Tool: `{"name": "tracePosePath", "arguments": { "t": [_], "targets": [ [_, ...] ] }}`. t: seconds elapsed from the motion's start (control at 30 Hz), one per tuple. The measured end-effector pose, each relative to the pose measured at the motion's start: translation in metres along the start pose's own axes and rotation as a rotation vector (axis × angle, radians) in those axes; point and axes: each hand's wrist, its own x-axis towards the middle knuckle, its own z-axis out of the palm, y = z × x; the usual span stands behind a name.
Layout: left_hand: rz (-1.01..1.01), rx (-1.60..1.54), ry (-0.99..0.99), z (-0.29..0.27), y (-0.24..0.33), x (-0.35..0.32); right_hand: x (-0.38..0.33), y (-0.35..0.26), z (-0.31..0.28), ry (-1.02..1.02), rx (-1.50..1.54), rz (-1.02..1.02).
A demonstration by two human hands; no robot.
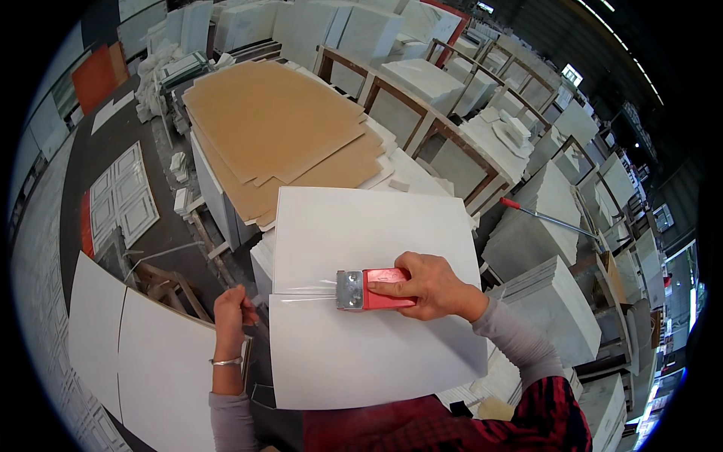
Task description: The person assembles flat cardboard boxes by folding them into shape and sealing the seams with a handheld tape dispenser. They repeatedly pick up a flat box, fold it, apply tape, and place the finished box into a stack.
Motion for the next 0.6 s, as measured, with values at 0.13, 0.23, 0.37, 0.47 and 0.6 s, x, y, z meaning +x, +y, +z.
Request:
{"name": "tracePosePath", "arguments": {
  "t": [0.13,0.23,0.37,0.47,0.6],
  "targets": [
    [-0.099,0.102,-0.104,0.018,-0.020,0.006,0.004,0.001,-0.001,-0.023,-0.025,-0.027],
    [0.237,0.552,-0.075,0.020,-0.052,0.016,0.007,0.003,0.000,0.014,0.026,-0.062],
    [0.198,1.166,0.035,0.035,-0.012,-0.011,-0.002,0.010,0.006,0.054,0.150,-0.037],
    [0.357,1.061,0.122,0.041,0.020,-0.013,0.001,0.008,0.005,0.029,0.214,-0.010],
    [0.492,0.628,0.000,0.070,0.040,-0.013,0.008,0.008,0.005,0.015,0.268,0.002]
  ]
}}
